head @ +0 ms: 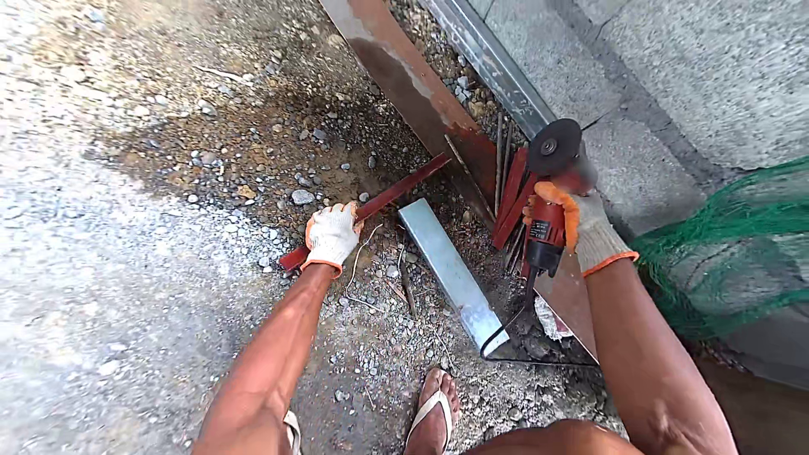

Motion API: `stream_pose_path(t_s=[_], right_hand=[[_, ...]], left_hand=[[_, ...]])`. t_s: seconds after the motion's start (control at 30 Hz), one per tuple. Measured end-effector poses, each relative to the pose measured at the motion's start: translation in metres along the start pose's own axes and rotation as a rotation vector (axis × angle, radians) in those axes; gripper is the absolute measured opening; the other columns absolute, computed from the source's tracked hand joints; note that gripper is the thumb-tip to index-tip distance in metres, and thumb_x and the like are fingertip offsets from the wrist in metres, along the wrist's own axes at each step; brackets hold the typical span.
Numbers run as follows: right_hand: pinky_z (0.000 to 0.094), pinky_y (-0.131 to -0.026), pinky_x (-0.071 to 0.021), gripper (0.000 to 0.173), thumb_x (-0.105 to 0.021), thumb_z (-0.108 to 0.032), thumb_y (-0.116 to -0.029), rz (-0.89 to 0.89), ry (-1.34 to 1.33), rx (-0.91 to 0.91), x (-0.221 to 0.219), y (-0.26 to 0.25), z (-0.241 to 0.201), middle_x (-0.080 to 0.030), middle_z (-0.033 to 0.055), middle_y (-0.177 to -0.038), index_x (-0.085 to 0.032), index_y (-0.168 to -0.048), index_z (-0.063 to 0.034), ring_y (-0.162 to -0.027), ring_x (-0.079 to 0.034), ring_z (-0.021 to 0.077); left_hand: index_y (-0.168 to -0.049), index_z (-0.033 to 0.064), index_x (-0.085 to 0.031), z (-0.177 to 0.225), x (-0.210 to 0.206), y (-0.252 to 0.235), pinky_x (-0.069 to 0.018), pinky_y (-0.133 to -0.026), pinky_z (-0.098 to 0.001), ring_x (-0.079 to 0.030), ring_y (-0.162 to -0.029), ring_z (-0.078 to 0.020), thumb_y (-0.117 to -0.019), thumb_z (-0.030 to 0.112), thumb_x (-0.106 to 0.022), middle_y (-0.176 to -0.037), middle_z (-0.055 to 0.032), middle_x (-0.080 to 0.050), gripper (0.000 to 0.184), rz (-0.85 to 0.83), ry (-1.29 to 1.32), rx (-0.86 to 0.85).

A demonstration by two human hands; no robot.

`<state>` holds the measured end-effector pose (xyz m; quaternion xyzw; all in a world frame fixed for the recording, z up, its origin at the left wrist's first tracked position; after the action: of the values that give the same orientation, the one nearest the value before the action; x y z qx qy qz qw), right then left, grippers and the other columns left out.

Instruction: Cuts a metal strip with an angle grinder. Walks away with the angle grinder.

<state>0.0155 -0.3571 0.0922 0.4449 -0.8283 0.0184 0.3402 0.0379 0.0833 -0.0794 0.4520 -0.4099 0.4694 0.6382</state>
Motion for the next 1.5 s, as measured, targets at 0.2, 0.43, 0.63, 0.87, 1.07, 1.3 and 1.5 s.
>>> stream_pose_path(t_s=[0.2, 0.43, 0.63, 0.87, 1.07, 1.3, 1.5], right_hand=[[0.0424, -0.072, -0.0584, 0.064, -0.085, -0.061, -0.0706, -0.129, 0.099, 0.013, -0.023, 0.014, -0.015, -0.073, 0.0025, -0.097, -0.07, -0.116, -0.018, -0.084, -0.07, 0.016], [0.0406, -0.065, -0.059, 0.066, -0.084, -0.064, -0.0697, -0.168, 0.091, 0.013, -0.033, 0.025, -0.023, -0.072, 0.0032, -0.092, -0.069, -0.114, -0.0172, -0.076, -0.07, 0.0163], [0.0401, -0.063, -0.0594, 0.07, -0.087, -0.064, -0.0647, -0.174, 0.087, -0.01, -0.031, 0.026, -0.016, -0.074, 0.0028, -0.091, -0.07, -0.115, -0.0184, -0.075, -0.071, 0.0169], [0.0371, -0.058, -0.0594, 0.066, -0.086, -0.063, -0.0673, -0.207, 0.056, -0.051, -0.032, 0.032, -0.019, -0.074, 0.0037, -0.086, -0.07, -0.113, -0.0183, -0.069, -0.071, 0.0169], [0.0379, -0.068, -0.0638, 0.063, -0.089, -0.049, -0.0696, -0.195, -0.042, -0.053, -0.038, 0.034, -0.029, -0.075, 0.0075, -0.088, -0.068, -0.115, -0.0094, -0.076, -0.074, 0.0199], [0.0362, -0.072, -0.0608, 0.061, -0.089, -0.05, -0.0693, -0.149, 0.049, -0.016, -0.04, 0.026, -0.02, -0.074, 0.0031, -0.092, -0.069, -0.113, -0.0122, -0.082, -0.072, 0.0149], [0.0392, -0.065, -0.059, 0.07, -0.087, -0.063, -0.0657, -0.191, 0.127, -0.002, -0.035, 0.027, -0.01, -0.073, 0.0022, -0.092, -0.069, -0.116, -0.0184, -0.077, -0.07, 0.0156]], left_hand=[[-0.134, 0.0177, -0.063, 0.038, 0.03, 0.02, -0.0571, -0.072, -0.0659, -0.071, -0.092, -0.0429, -0.0905, 0.048, -0.075, -0.123, -0.0175, -0.069, 0.054, -0.105, 0.116, 0.108], [-0.154, 0.0154, -0.046, 0.066, -0.016, 0.031, -0.0543, -0.093, -0.0607, -0.066, -0.113, -0.0411, -0.0864, 0.068, -0.07, -0.137, -0.0184, -0.063, 0.089, -0.214, 0.069, -0.06], [-0.133, 0.0305, -0.066, 0.033, -0.004, 0.01, -0.0534, -0.091, -0.0683, -0.067, -0.115, -0.032, -0.0828, 0.057, -0.078, -0.127, -0.0056, -0.07, 0.058, -0.447, 0.282, -0.12], [-0.117, 0.0207, -0.07, 0.042, 0.006, 0.0, -0.0548, -0.082, -0.067, -0.07, -0.103, -0.0352, -0.0858, 0.049, -0.077, -0.106, -0.0109, -0.073, 0.043, -0.573, 0.157, -0.148], [-0.134, 0.0129, -0.063, 0.058, 0.005, 0.027, -0.0573, -0.073, -0.0651, -0.07, -0.097, -0.045, -0.0884, 0.022, -0.076, -0.128, -0.0186, -0.067, 0.048, -0.236, 0.055, -0.042], [-0.155, 0.0185, -0.047, 0.055, -0.027, 0.036, -0.0482, -0.103, -0.0624, -0.059, -0.128, -0.0393, -0.0863, 0.071, -0.066, -0.149, -0.013, -0.057, 0.088, -0.228, 0.1, -0.165], [-0.114, 0.0235, -0.072, 0.052, 0.005, 0.012, -0.0566, -0.079, -0.0631, -0.071, -0.099, -0.0333, -0.0856, 0.061, -0.073, -0.104, -0.0089, -0.075, 0.047, -0.381, 0.172, -0.096]])
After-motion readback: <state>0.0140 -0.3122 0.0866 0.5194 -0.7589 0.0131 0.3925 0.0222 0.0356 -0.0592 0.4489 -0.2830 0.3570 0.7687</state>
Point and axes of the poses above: each hand's wrist, its own y-axis away from the middle knuckle, its own x-axis out of the back of the hand, z = x × y, the point moved 3 cm from there along -y, towards the middle knuckle
